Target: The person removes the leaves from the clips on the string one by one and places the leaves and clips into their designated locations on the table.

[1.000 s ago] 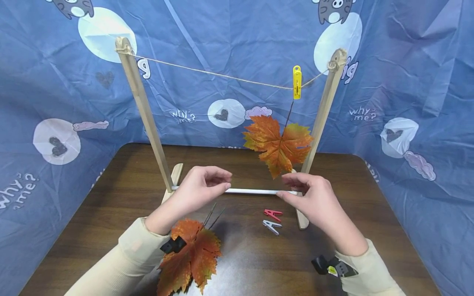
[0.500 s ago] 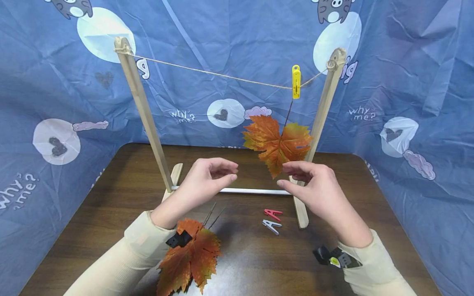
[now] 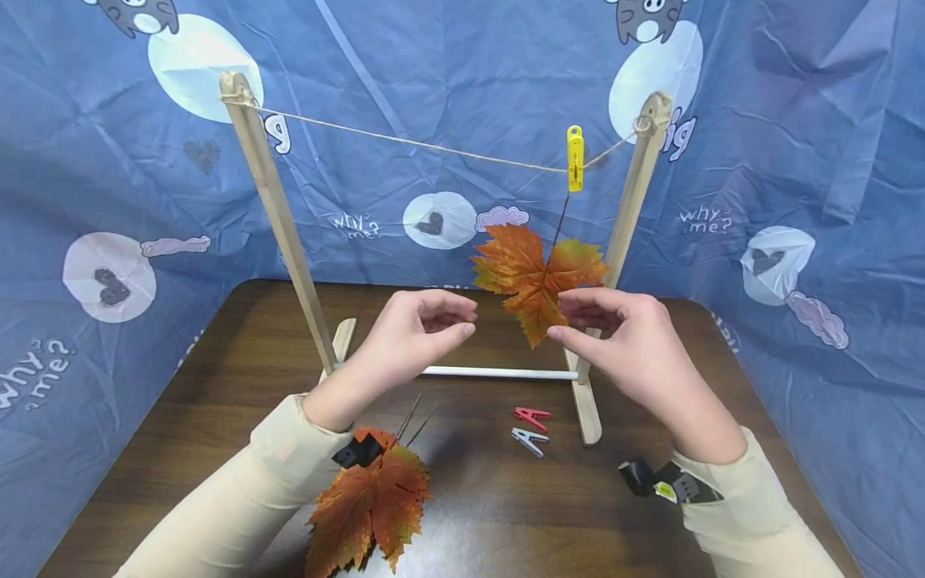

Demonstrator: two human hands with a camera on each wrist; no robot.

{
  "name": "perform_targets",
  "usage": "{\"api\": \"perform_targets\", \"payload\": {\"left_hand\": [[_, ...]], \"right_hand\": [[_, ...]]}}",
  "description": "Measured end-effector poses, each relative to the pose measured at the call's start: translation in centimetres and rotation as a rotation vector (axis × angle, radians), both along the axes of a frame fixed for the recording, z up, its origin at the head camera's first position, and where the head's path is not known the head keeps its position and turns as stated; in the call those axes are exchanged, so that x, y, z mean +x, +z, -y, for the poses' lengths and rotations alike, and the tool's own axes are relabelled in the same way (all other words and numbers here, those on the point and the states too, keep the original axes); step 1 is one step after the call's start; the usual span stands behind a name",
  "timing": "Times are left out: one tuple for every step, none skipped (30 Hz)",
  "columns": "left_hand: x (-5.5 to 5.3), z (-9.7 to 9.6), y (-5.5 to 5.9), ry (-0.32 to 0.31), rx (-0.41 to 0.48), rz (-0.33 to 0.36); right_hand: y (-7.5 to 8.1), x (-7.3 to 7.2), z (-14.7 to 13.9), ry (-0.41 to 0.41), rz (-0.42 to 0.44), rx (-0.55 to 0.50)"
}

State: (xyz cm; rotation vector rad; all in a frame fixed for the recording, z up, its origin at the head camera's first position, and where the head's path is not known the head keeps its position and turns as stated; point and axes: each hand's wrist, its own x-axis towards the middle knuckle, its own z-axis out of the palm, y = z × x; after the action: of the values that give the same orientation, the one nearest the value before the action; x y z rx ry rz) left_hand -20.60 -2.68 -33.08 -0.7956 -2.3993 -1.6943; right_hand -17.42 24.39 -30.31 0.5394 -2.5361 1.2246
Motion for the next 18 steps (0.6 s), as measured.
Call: {"api": "perform_targets", "payload": {"left_hand": [[-0.1, -0.1, 0.1, -0.001, 0.0, -0.008], [-0.1, -0.2, 0.3, -0.002, 0.001, -0.016], [-0.2, -0.4, 0.4, -0.002, 0.003, -0.024], [-0.2, -0.5, 0.6, -0.003, 0.005, -0.031], [-0.2, -0.6, 0.8, -0.004, 0.008, -0.037], [-0.3, -0.7, 0.9, -0.006, 0.012, -0.037], [-0.3, -0.8, 1.1, -0.008, 0.014, -0.038], [-0.3, -0.9, 1.2, -0.009, 0.014, -0.038], [-0.4, -1.0, 1.4, -0.009, 0.015, -0.036], [-0.4, -1.1, 1.5, -0.01, 0.016, -0.035], [-0.5, -1.2, 1.6, -0.011, 0.017, -0.036], [-0.6, -1.3, 1.8, -0.012, 0.018, -0.035], [-0.7, -1.4, 1.9, -0.014, 0.019, -0.035], [-0.7, -1.5, 2.0, -0.017, 0.022, -0.033], [-0.8, -1.6, 2.1, -0.02, 0.026, -0.031], [-0.9, -1.8, 2.2, -0.023, 0.028, -0.03], [-1.0, -1.9, 2.4, -0.024, 0.028, -0.03], [-1.1, -2.0, 2.5, -0.026, 0.029, -0.028]], "right_hand": [[0.2, 0.0, 0.0, 0.001, 0.0, -0.005], [0.5, 0.0, -0.1, -0.001, 0.0, -0.013], [0.8, 0.0, -0.1, -0.004, -0.001, -0.013], [1.1, 0.0, -0.1, -0.008, -0.001, -0.012], [1.4, 0.0, -0.2, -0.017, 0.001, -0.013], [1.7, -0.1, -0.2, -0.024, 0.0, -0.014], [2.0, -0.1, -0.2, -0.032, 0.001, -0.013], [2.3, -0.1, -0.2, -0.041, 0.001, -0.009], [2.6, -0.2, -0.2, -0.043, -0.001, -0.006], [2.9, -0.2, -0.2, -0.047, -0.002, -0.004], [3.1, -0.3, -0.2, -0.048, -0.002, -0.007], [3.4, -0.4, -0.2, -0.046, -0.007, -0.006], [3.7, -0.4, -0.2, -0.046, -0.008, -0.008], [3.9, -0.5, -0.2, -0.045, -0.012, -0.007], [4.2, -0.6, -0.2, -0.043, -0.016, -0.01], [4.4, -0.7, -0.2, -0.043, -0.02, -0.012], [4.7, -0.7, -0.2, -0.041, -0.022, -0.017], [4.9, -0.8, -0.2, -0.041, -0.028, -0.019]]}}
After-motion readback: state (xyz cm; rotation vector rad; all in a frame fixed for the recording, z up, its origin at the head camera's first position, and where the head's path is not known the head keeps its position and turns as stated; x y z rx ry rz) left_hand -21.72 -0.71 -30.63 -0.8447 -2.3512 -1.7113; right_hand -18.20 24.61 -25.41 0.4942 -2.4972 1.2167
